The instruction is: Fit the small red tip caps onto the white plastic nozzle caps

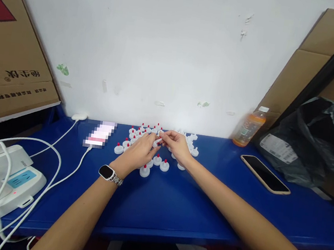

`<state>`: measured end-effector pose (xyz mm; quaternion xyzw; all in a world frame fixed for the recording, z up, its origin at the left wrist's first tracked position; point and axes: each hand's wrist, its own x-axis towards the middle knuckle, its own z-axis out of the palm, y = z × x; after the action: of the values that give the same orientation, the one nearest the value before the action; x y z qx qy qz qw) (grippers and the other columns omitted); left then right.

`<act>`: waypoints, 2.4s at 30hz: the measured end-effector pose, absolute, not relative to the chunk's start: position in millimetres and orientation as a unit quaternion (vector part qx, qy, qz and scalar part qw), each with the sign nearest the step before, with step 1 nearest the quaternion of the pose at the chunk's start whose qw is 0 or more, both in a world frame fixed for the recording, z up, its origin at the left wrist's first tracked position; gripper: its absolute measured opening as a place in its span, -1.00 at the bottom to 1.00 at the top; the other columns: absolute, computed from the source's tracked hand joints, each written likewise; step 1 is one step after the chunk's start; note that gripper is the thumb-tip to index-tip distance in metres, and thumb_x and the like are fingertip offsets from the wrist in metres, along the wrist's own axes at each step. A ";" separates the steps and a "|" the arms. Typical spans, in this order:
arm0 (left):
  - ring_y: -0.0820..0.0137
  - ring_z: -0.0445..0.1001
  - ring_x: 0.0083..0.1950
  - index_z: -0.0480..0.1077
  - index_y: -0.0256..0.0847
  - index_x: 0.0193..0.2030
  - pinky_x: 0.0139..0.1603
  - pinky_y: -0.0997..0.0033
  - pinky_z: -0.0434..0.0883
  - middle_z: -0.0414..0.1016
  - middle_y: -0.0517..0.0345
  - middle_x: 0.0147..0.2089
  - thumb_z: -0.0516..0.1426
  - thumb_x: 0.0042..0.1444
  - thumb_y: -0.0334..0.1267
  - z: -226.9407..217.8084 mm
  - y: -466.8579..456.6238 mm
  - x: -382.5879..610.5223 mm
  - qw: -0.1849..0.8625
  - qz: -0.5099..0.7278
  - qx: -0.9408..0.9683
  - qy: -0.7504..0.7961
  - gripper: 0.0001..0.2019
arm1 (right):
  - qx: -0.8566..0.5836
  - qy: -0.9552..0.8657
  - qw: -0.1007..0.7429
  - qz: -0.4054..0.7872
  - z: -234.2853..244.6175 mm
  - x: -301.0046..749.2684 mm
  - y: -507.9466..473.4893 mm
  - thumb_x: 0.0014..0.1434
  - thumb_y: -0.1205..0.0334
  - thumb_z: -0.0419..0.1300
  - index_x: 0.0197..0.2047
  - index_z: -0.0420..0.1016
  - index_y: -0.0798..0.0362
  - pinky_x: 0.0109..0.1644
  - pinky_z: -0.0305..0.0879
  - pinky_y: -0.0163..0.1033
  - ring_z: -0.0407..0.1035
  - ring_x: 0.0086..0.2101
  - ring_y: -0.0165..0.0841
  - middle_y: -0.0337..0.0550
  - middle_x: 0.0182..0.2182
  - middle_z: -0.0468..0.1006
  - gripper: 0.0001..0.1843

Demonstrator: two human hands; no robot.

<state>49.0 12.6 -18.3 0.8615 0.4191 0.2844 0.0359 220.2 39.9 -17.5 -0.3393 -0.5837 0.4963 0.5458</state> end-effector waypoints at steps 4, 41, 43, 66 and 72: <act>0.19 0.44 -0.10 0.25 -0.20 0.06 -0.06 0.10 0.40 0.43 -0.04 -0.09 -0.03 0.36 -0.20 -19.1 13.3 49.2 0.031 0.290 0.861 0.416 -0.79 | -0.347 -0.581 0.549 0.490 -15.3 222.7 40.7 -0.12 -0.17 0.44 -0.42 0.50 0.04 -0.38 0.26 -0.27 0.31 -0.51 -0.43 -0.25 -0.55 0.51 -0.55; 0.09 0.42 0.06 0.24 -0.27 0.13 0.10 0.01 0.38 0.43 -0.15 0.01 -0.06 0.38 -0.17 -18.0 12.2 56.2 -0.008 0.336 0.843 0.420 -0.70 | -0.363 -0.679 0.579 0.269 -14.2 213.6 5.6 0.28 -0.05 0.10 -0.41 0.31 -0.01 -0.30 0.23 -0.28 0.24 -0.44 -0.40 -0.28 -0.49 0.36 -0.66; 0.11 0.41 0.05 0.24 -0.28 0.12 0.10 0.01 0.38 0.42 -0.15 0.01 -0.06 0.38 -0.18 -18.4 11.6 56.5 -0.001 0.342 0.843 0.415 -0.71 | -0.349 -0.685 0.577 0.275 -14.9 215.8 6.5 0.28 -0.04 0.11 -0.41 0.32 0.01 -0.31 0.23 -0.28 0.24 -0.45 -0.42 -0.29 -0.50 0.36 -0.67; 0.11 0.39 0.13 0.36 -0.15 0.11 0.14 0.02 0.36 0.42 -0.01 0.08 -0.01 0.36 -0.06 -20.4 20.8 39.6 -0.019 0.284 0.828 0.483 -0.68 | -0.583 -0.783 0.217 0.014 20.1 235.7 177.0 0.10 0.29 0.25 -0.27 0.59 0.08 -0.13 0.35 -0.25 0.51 -0.19 -0.24 0.00 -0.20 0.65 -0.88; 0.13 0.38 0.12 0.41 -0.13 0.05 0.13 0.03 0.36 0.41 0.01 0.05 0.01 0.35 -0.07 -20.5 20.6 42.6 -0.006 0.290 0.829 0.478 -0.70 | -0.563 -0.809 0.162 0.051 6.4 222.6 189.1 0.08 0.37 0.24 -0.30 0.66 0.11 -0.18 0.34 -0.35 0.53 -0.27 -0.31 -0.04 -0.29 0.68 -0.84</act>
<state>42.6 20.6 -20.5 0.8290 0.4782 0.2899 -0.0057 222.6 189.1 6.4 -0.5627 -0.8091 0.0508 0.1619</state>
